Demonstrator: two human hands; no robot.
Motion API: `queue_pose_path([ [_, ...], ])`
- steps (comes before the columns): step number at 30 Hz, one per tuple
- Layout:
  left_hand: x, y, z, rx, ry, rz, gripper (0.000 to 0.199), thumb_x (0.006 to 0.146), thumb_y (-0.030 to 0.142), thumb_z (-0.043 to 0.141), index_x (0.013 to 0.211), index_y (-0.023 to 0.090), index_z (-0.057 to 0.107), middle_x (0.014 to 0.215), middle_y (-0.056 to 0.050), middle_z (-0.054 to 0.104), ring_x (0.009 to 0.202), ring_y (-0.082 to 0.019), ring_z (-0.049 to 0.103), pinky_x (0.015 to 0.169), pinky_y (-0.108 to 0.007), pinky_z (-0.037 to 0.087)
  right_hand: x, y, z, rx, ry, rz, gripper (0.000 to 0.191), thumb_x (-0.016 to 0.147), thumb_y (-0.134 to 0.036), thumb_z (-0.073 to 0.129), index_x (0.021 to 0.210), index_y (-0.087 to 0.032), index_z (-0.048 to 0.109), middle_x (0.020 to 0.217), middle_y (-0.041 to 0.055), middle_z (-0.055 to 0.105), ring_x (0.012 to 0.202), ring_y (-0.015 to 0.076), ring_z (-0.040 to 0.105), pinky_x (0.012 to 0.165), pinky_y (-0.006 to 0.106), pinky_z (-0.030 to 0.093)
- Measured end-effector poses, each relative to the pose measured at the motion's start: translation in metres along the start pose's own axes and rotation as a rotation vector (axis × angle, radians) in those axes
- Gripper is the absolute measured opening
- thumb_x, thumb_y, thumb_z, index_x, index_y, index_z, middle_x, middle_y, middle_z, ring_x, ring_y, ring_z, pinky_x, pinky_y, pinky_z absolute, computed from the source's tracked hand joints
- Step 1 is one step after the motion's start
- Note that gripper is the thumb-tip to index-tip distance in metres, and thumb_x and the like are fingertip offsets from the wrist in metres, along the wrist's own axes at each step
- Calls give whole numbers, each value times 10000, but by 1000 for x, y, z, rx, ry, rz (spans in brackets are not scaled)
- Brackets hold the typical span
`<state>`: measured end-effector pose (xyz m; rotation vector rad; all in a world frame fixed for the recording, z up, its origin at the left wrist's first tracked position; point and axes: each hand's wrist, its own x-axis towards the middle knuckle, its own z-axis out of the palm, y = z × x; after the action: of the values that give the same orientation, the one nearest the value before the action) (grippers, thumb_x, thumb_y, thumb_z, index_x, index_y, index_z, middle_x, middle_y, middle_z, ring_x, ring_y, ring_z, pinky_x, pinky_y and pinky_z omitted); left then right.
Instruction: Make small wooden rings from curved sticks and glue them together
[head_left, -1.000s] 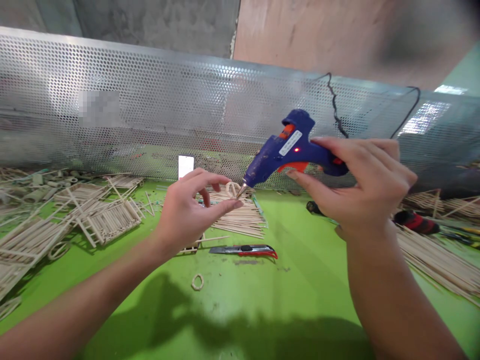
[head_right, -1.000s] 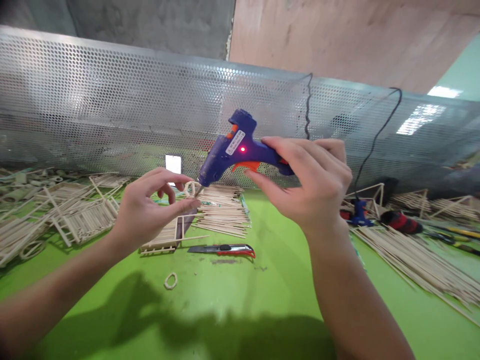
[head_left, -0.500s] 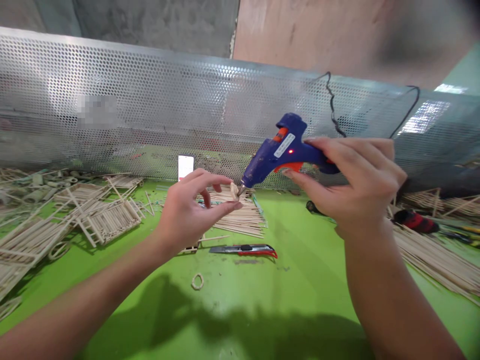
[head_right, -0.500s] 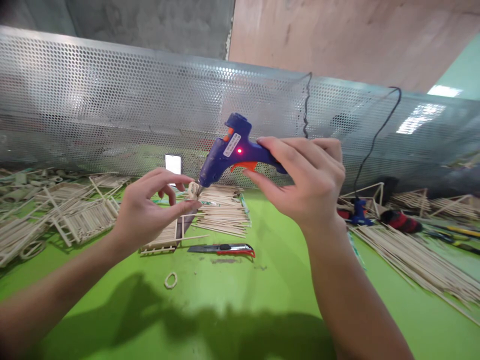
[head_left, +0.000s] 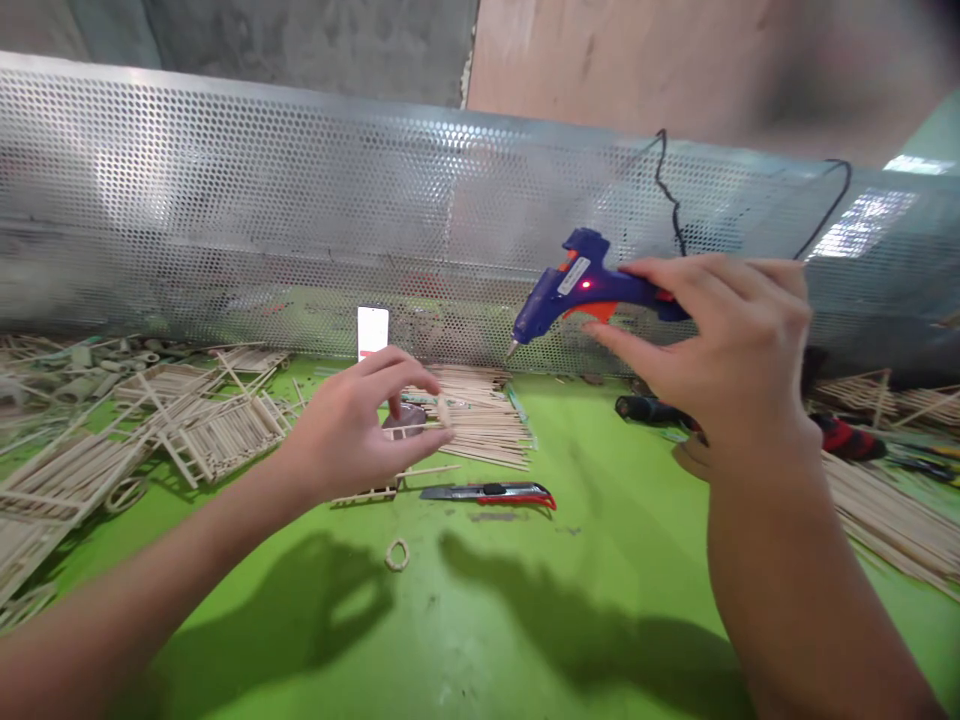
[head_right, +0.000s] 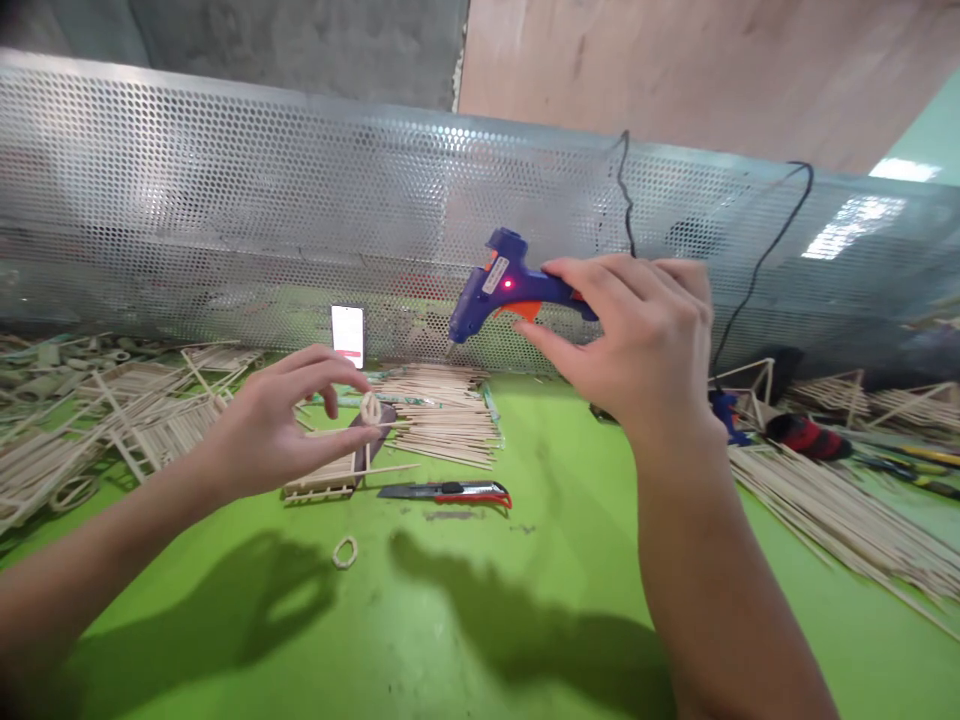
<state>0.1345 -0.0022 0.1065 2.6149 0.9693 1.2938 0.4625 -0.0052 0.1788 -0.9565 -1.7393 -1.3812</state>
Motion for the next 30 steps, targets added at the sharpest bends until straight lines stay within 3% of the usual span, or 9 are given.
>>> queue_pose_path([
  [3,-21,-23,-18,88,-225,-102,365,893,550,687,1092,248,732,1112,-49,714,728,-159,661,645,-318,563,-6,11,6,20,-131,24,409,876,-518,752,1157,-227,696,1054,59,784,928,281,748,920,426,497],
  [9,-76,-73,-55,202,-473,-417,449,868,658,635,1086,294,782,1032,-67,776,740,-218,700,643,-377,599,-21,26,21,101,-327,51,505,905,-606,638,1220,-217,705,1088,105,774,987,329,721,938,487,485],
  [14,-107,-87,-69,254,-710,-612,437,855,623,608,1020,274,812,943,-74,788,739,-240,714,644,-364,580,-26,29,29,35,-480,123,490,944,-583,555,1374,-357,625,1186,91,753,1063,352,685,917,520,480],
  [17,-108,-89,-68,283,-796,-637,445,820,636,622,994,273,812,977,-82,788,776,-263,718,676,-385,569,-28,33,35,24,-495,129,583,913,-679,535,1312,-279,678,1113,116,764,1046,354,697,894,487,502],
  [21,-101,-90,-60,296,-815,-601,445,834,623,610,994,257,806,1004,-86,789,810,-271,720,684,-377,547,-30,36,41,36,-494,119,625,903,-706,540,1242,-209,709,1073,135,766,1055,345,702,902,450,500],
  [30,-95,-97,-40,245,-588,-514,405,859,546,642,1105,257,782,1069,-94,788,803,-261,728,640,-357,561,-29,39,42,95,-419,79,594,859,-661,669,1237,-205,720,1052,138,773,997,322,712,864,429,508],
])
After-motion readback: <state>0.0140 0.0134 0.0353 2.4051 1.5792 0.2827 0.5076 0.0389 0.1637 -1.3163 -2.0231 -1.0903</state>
